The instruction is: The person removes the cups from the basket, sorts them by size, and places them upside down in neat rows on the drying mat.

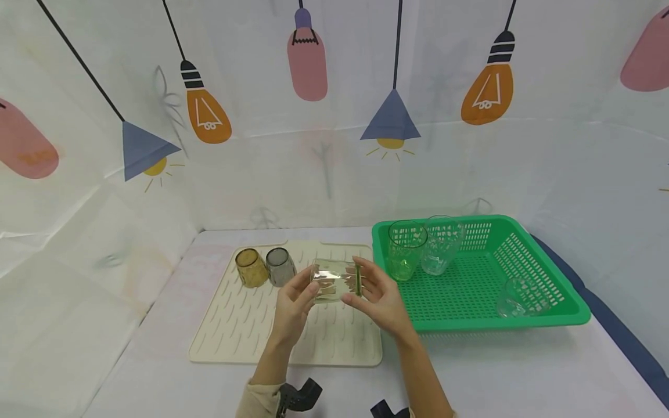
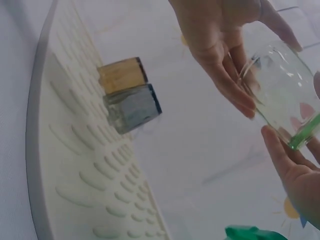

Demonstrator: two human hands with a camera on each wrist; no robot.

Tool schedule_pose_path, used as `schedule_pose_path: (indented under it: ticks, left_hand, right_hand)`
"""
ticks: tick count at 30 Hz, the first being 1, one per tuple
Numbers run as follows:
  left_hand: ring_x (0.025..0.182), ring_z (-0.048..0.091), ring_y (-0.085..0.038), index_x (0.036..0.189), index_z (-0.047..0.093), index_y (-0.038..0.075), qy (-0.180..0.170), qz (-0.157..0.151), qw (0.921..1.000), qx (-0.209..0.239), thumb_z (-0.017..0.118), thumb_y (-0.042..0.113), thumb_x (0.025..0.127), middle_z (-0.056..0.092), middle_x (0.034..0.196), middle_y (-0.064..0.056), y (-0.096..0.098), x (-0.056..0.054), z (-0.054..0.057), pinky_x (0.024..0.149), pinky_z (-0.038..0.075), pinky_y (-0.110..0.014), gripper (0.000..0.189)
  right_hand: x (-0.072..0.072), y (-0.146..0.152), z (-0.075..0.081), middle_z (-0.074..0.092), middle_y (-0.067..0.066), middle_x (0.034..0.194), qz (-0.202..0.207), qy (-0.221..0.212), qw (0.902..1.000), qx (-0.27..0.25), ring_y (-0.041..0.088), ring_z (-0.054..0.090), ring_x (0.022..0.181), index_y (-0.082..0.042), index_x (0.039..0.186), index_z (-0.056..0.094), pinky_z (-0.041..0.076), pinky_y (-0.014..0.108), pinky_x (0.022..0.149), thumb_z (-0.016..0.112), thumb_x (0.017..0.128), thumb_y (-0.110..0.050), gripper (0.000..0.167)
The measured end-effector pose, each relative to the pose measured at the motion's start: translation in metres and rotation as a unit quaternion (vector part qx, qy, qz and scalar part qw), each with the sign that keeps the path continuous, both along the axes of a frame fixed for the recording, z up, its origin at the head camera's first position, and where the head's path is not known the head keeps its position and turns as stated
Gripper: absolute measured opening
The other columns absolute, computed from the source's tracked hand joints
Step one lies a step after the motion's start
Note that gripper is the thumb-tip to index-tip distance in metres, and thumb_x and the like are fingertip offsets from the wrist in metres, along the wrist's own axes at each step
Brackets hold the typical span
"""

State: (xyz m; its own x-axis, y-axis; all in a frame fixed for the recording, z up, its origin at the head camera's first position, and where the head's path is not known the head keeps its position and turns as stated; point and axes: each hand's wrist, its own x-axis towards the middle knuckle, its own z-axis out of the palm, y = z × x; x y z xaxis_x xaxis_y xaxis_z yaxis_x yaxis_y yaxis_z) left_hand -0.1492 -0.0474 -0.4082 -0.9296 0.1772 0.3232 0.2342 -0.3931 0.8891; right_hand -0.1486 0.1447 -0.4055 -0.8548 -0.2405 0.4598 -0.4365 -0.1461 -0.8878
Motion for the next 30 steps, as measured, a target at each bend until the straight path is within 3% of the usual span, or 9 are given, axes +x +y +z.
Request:
schedule_pose_path:
  ticks: [2, 5, 9, 16, 20, 24, 26, 28, 30]
  left_hand:
    - [0.114, 0.056, -0.019, 0.135, 0.030, -0.019, 0.003, -0.006, 0.9999, -0.013, 0.061, 0.013, 0.090, 0.040, 0.132, -0.038, -0.001, 0.000, -0.001, 0.092, 0.048, -0.022, 0.064]
    - [0.122, 0.049, -0.033, 0.138, 0.028, -0.017, 0.009, -0.013, 0.9992, -0.036, 0.062, 0.018, 0.090, 0.036, 0.136, -0.038, -0.005, 0.000, -0.002, 0.094, 0.046, -0.021, 0.068]
    - [0.123, 0.044, -0.044, 0.138, 0.030, -0.015, 0.023, -0.001, 0.9977, -0.064, 0.061, 0.018, 0.091, 0.040, 0.135, -0.036, -0.010, 0.001, -0.005, 0.095, 0.046, -0.021, 0.066]
    - [0.111, 0.058, -0.033, 0.133, 0.040, -0.016, 0.070, 0.037, 0.9910, -0.108, 0.059, -0.003, 0.088, 0.049, 0.124, -0.038, -0.028, 0.005, -0.017, 0.091, 0.050, -0.024, 0.050]
    - [0.105, 0.062, -0.029, 0.126, 0.048, -0.016, 0.099, 0.080, 0.9808, -0.148, 0.059, -0.008, 0.086, 0.056, 0.114, -0.036, -0.045, 0.010, -0.029, 0.087, 0.052, -0.025, 0.042]
    - [0.100, 0.064, -0.026, 0.121, 0.056, -0.010, 0.084, 0.143, 0.9667, -0.195, 0.064, -0.007, 0.083, 0.064, 0.109, -0.024, -0.063, 0.017, -0.042, 0.083, 0.054, -0.029, 0.038]
    - [0.099, 0.064, -0.024, 0.119, 0.059, -0.007, 0.070, 0.180, 0.9556, -0.223, 0.067, -0.003, 0.082, 0.065, 0.108, -0.020, -0.073, 0.021, -0.048, 0.082, 0.055, -0.032, 0.037]
    - [0.098, 0.064, -0.024, 0.116, 0.062, -0.004, 0.064, 0.221, 0.9378, -0.260, 0.071, 0.001, 0.081, 0.067, 0.106, -0.018, -0.083, 0.025, -0.054, 0.081, 0.055, -0.034, 0.037]
    - [0.096, 0.065, -0.026, 0.114, 0.063, -0.004, 0.067, 0.265, 0.9139, -0.300, 0.074, 0.004, 0.078, 0.068, 0.106, -0.017, -0.093, 0.029, -0.060, 0.078, 0.056, -0.037, 0.038]
  right_hand:
    - [-0.001, 0.000, 0.000, 0.051, 0.021, 0.126, -0.002, -0.007, 1.0000, -0.001, 0.012, 0.058, 0.112, 0.011, 0.136, 0.035, 0.051, 0.025, 0.090, 0.068, 0.080, 0.007, 0.065]
    - [-0.002, 0.001, 0.000, 0.052, 0.015, 0.126, -0.001, -0.014, 0.9999, -0.005, 0.014, 0.058, 0.111, 0.008, 0.136, 0.037, 0.050, 0.026, 0.090, 0.067, 0.081, 0.007, 0.062]
    - [-0.004, 0.002, -0.001, 0.053, 0.014, 0.128, 0.010, -0.027, 0.9993, -0.022, 0.018, 0.059, 0.112, 0.004, 0.136, 0.039, 0.051, 0.030, 0.090, 0.064, 0.082, 0.009, 0.059]
    - [-0.006, 0.004, -0.001, 0.052, 0.013, 0.129, 0.011, -0.054, 0.9974, -0.046, 0.017, 0.059, 0.112, -0.003, 0.137, 0.041, 0.052, 0.028, 0.088, 0.062, 0.083, 0.010, 0.059]
    - [-0.008, 0.004, 0.000, 0.052, 0.013, 0.128, 0.003, -0.063, 0.9967, -0.050, 0.015, 0.060, 0.111, -0.001, 0.137, 0.040, 0.052, 0.028, 0.087, 0.062, 0.083, 0.010, 0.060]
    - [-0.009, 0.006, 0.000, 0.052, 0.010, 0.128, -0.006, -0.070, 0.9966, -0.043, 0.014, 0.060, 0.111, 0.001, 0.138, 0.038, 0.052, 0.026, 0.087, 0.062, 0.084, 0.009, 0.060]
    - [-0.010, 0.006, -0.001, 0.052, 0.012, 0.129, -0.010, -0.070, 0.9968, -0.038, 0.014, 0.060, 0.111, 0.004, 0.139, 0.035, 0.052, 0.026, 0.087, 0.062, 0.084, 0.008, 0.061]
    - [-0.010, 0.007, -0.002, 0.051, 0.015, 0.130, -0.012, -0.072, 0.9967, -0.036, 0.014, 0.059, 0.111, 0.004, 0.139, 0.034, 0.052, 0.026, 0.088, 0.061, 0.085, 0.007, 0.061]
    - [-0.011, 0.007, -0.003, 0.050, 0.017, 0.130, -0.012, -0.077, 0.9963, -0.038, 0.014, 0.059, 0.111, 0.004, 0.140, 0.034, 0.052, 0.026, 0.089, 0.061, 0.086, 0.007, 0.060]
